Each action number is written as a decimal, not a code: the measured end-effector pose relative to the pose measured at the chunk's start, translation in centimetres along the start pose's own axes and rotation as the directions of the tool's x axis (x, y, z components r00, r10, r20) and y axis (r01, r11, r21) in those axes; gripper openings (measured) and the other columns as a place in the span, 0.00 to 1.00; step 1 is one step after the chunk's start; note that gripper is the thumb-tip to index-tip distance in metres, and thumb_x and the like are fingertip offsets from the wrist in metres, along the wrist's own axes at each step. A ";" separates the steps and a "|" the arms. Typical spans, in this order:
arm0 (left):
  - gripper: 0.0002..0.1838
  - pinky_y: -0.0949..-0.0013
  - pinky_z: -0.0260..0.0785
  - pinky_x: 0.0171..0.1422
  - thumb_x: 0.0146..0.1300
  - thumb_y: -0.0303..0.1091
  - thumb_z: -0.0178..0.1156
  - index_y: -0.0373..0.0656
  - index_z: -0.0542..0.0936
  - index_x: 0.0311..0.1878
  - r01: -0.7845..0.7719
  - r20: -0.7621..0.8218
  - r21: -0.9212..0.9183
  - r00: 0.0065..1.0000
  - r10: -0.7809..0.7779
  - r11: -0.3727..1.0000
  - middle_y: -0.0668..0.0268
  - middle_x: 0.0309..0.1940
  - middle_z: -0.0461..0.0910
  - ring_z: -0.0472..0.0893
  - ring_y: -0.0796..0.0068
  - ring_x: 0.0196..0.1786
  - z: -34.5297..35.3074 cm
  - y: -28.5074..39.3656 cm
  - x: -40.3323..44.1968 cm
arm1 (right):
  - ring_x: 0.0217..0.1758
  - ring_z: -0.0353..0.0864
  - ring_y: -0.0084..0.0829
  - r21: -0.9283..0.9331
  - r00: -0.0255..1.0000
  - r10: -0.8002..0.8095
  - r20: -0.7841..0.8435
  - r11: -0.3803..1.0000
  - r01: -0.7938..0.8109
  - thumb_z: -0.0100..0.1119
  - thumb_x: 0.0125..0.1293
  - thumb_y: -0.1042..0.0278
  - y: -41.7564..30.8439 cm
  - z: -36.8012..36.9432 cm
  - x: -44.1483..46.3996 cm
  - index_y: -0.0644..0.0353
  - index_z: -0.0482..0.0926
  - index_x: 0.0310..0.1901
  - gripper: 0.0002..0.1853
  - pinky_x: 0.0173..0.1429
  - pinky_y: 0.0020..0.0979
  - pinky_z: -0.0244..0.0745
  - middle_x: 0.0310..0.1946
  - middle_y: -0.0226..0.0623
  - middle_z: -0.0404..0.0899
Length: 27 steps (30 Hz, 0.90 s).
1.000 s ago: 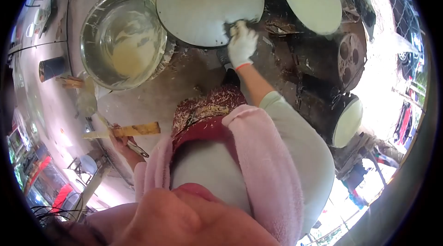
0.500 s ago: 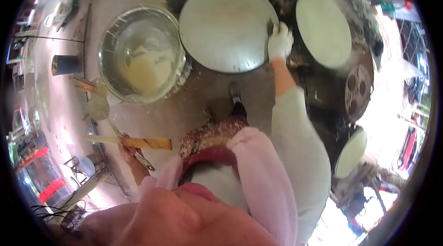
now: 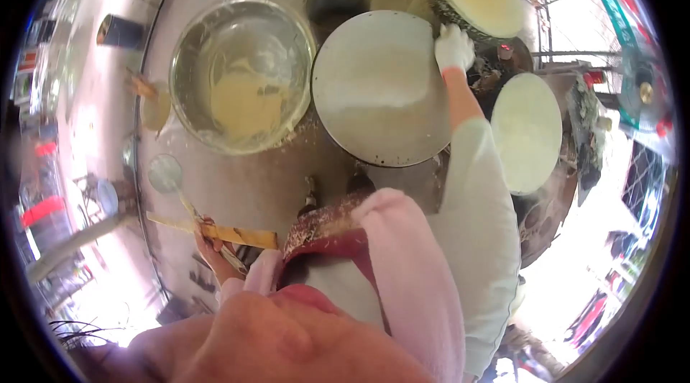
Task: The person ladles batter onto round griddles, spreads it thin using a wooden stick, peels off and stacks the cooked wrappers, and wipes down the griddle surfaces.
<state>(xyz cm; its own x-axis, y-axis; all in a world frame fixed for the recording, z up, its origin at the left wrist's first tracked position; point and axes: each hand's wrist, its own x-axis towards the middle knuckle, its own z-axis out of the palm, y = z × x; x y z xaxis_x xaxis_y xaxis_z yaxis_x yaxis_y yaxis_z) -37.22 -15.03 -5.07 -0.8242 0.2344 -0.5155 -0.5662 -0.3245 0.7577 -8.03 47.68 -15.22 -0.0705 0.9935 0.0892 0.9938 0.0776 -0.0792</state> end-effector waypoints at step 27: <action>0.18 0.80 0.54 0.13 0.72 0.43 0.56 0.37 0.74 0.52 -0.031 -0.009 -0.071 0.999 0.031 0.997 0.61 0.37 0.79 0.60 0.83 0.10 4.6 -0.7 -5.7 | 0.43 0.78 0.41 0.430 0.423 -0.903 -0.075 0.354 0.831 0.57 0.62 0.58 -16.4 -3.8 -18.3 0.42 0.80 0.37 0.04 0.43 0.44 0.74 0.38 0.36 0.76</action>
<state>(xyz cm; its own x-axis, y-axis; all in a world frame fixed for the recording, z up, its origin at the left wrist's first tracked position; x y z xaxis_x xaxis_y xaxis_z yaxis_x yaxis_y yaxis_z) -32.02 -11.93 -0.83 -0.8412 0.2165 -0.4955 -0.5396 -0.3955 0.7433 -22.73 27.93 -11.76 -0.9207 0.3441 0.1840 0.2560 0.8886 -0.3805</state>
